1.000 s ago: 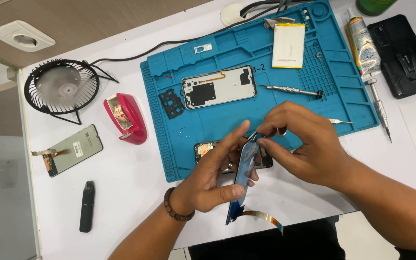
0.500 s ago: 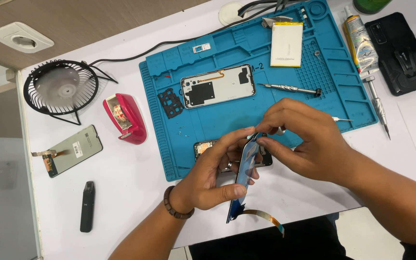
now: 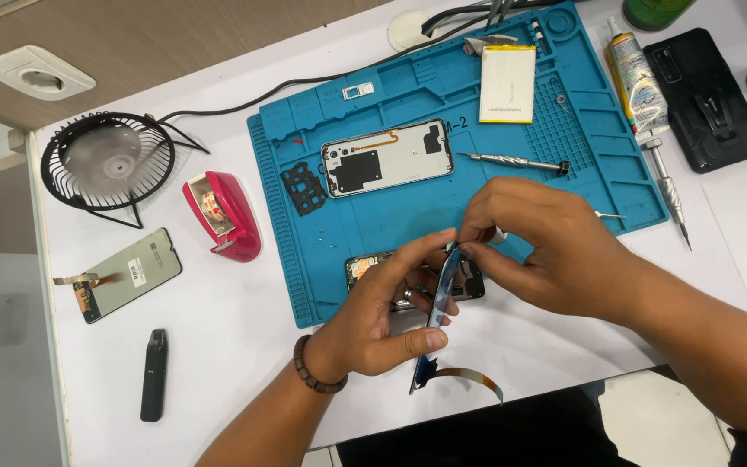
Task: Testing a replacement screen and disassembling the internal components of a smartphone, including removing the battery and prying the frame.
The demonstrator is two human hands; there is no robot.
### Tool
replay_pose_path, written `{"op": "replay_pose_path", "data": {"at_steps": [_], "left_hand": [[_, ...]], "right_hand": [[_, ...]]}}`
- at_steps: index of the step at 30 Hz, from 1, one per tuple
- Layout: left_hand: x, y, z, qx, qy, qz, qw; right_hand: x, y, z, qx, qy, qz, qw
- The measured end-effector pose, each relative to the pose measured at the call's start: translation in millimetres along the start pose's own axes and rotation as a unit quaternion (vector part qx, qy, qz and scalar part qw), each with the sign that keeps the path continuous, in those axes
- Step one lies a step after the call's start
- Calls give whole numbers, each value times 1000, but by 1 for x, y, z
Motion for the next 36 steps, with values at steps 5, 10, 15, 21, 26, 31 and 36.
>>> {"op": "replay_pose_path", "data": {"at_steps": [5,10,15,21,26,31,36], "left_hand": [[0,0,-1,18,7,4,1000],[-1,0,-3,16,-2,3,1000],[-1,-2,-3,14,1,4,1000],[-1,-1,-2,-63,-18,4,998],[-3,3,-10,-217,-34,30,975],[-1,6,-15,-274,-29,45,960],[0,7,-19,-294,-45,66,952]], "right_hand": [[0,-2,3,-14,-9,-9,1000],[-1,-5,2,-5,-7,-4,1000],[-6,-9,11,56,-42,-6,998],[-17,2,1,83,-2,-7,997],[-68,7,27,65,-61,-7,996],[-135,9,73,-28,-244,-72,967],[-201,13,96,-59,-367,-89,924]]}}
Point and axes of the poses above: each hand's wrist, its own x-axis towards the middle knuckle, its own y-axis out of the back of the hand, z = x × y, the point moved 7 cm from there along x, towards the middle knuckle, and after that the axes turned 14 degrees about -z, right-handed, at the moved point
